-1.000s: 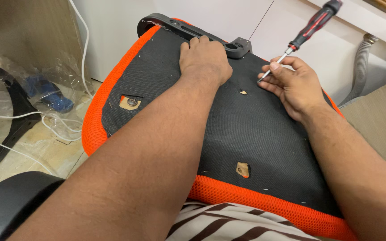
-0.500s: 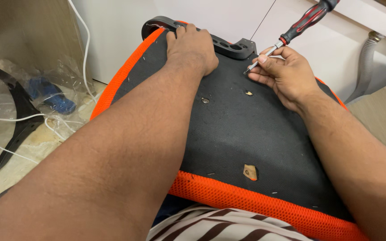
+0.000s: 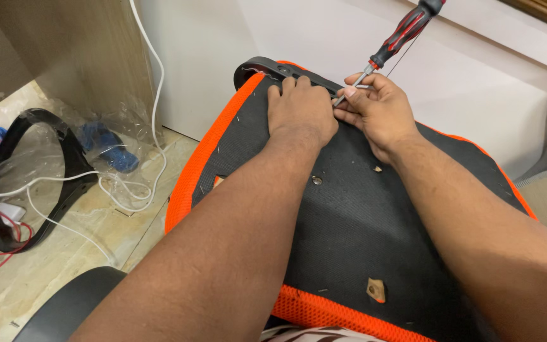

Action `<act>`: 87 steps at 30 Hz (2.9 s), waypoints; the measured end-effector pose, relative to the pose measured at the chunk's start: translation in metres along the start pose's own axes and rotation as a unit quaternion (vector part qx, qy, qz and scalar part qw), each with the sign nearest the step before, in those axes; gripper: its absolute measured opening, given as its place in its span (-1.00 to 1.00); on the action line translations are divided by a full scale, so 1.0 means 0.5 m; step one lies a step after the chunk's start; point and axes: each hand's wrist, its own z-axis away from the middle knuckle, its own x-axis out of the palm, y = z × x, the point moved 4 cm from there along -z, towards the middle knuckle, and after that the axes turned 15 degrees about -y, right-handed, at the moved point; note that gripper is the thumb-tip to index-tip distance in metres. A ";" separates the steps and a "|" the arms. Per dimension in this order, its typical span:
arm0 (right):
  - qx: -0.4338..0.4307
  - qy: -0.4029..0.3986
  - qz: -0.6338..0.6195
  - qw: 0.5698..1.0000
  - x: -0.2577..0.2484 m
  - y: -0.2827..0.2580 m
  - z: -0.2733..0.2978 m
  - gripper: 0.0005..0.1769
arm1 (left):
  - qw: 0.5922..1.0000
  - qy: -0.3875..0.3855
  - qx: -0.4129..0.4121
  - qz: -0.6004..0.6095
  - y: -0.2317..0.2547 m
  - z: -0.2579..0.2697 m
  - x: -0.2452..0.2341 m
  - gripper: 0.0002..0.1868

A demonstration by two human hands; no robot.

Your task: The person uses a screwdriver to tighten screws on the underside of an orange and black office chair seat. They repeatedly insert and turn the screwdriver to secure the screws into the seat base.

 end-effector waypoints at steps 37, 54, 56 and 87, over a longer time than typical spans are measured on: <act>-0.023 0.084 0.019 0.996 0.075 -0.015 -0.016 -0.78 | 1.000 0.017 0.015 0.000 -0.055 0.018 -0.029 -0.67; 0.015 0.096 0.078 0.992 0.102 -0.024 0.024 -0.67 | 1.000 -0.010 0.011 -0.008 -0.055 0.039 -0.022 -0.68; -0.006 0.081 0.056 0.995 0.102 -0.026 0.029 -0.69 | 1.000 -0.009 0.015 -0.021 -0.050 0.045 -0.020 -0.69; 0.003 0.099 0.013 0.995 -0.131 0.077 0.181 -0.82 | 0.998 0.046 -0.020 -0.033 -0.005 -0.005 0.017 -0.71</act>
